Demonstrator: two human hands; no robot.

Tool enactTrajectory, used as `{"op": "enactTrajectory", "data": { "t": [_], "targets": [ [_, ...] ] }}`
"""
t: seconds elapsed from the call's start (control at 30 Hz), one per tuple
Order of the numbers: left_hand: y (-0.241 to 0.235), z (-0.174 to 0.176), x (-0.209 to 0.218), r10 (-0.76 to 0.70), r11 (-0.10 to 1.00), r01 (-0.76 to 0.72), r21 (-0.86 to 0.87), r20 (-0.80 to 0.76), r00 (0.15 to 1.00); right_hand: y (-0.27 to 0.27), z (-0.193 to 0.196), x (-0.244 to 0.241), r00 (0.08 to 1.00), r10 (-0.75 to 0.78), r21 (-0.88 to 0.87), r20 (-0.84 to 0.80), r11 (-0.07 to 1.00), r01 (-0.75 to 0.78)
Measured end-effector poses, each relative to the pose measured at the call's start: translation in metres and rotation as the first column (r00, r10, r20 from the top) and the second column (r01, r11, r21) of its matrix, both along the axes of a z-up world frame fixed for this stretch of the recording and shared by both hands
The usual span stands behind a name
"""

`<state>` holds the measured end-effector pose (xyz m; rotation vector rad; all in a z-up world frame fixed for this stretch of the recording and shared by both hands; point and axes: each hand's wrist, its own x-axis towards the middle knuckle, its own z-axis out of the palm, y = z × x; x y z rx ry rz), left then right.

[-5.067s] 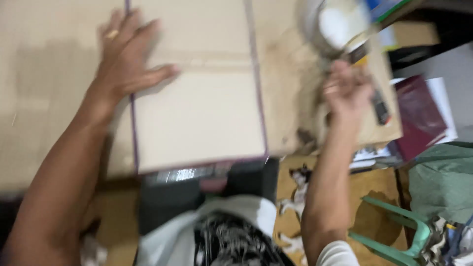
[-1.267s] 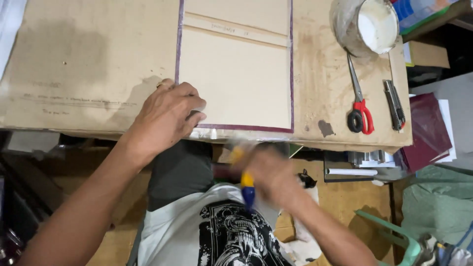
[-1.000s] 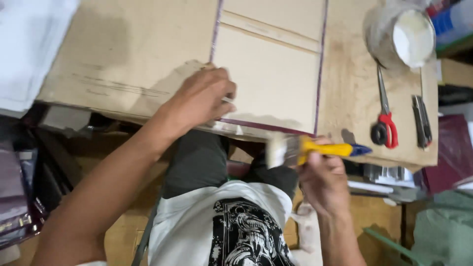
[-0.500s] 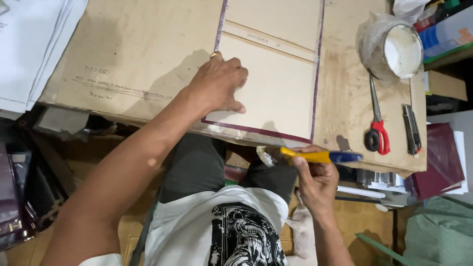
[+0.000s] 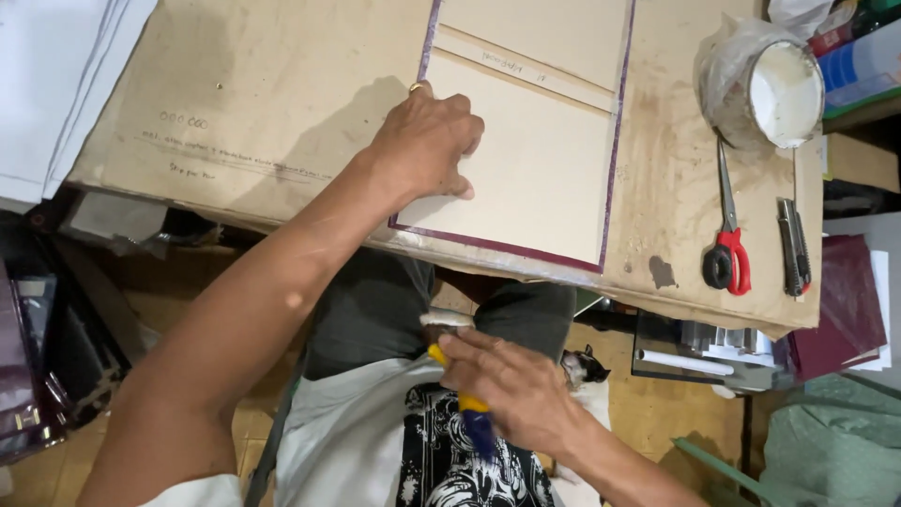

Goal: Wrapping a book cover in protective plastic film, smoothing it out, and trimming the edges.

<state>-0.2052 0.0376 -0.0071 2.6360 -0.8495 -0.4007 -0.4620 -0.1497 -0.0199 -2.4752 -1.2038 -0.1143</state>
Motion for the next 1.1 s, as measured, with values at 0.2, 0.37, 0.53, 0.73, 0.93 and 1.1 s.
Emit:
{"op": "enactTrajectory", "data": {
  "t": [0.2,0.37,0.53,0.73,0.93,1.1],
  "targets": [
    [-0.004,0.0,0.002,-0.001,1.0,0.001,0.013,-0.011,1.0,0.02,0.012,0.056,0.99,-0.133,0.456,0.039,0.884,0.101],
    [-0.001,0.006,0.0,0.015,1.0,-0.014,0.017,-0.032,0.999,0.015,0.005,0.014,0.968,0.075,0.011,0.241,0.997,-0.08],
    [0.001,-0.003,0.0,0.004,0.999,-0.003,-0.041,0.035,0.999,0.013,0.009,0.014,0.902,-0.025,0.058,0.43,0.998,0.001],
    [-0.002,-0.006,0.002,-0.007,1.0,0.008,-0.026,0.015,1.0,0.006,-0.005,-0.004,0.985,-0.122,0.573,-0.124,0.801,0.172],
    [-0.005,-0.004,0.004,0.007,1.0,-0.007,-0.004,0.012,1.0,-0.006,0.002,-0.004,0.679,-0.034,0.633,-0.734,0.328,0.701],
    [-0.01,0.012,0.005,0.017,0.996,-0.016,0.093,-0.006,1.0,-0.018,0.006,0.013,0.931,-0.345,0.584,-0.116,0.735,0.345]
  ]
}}
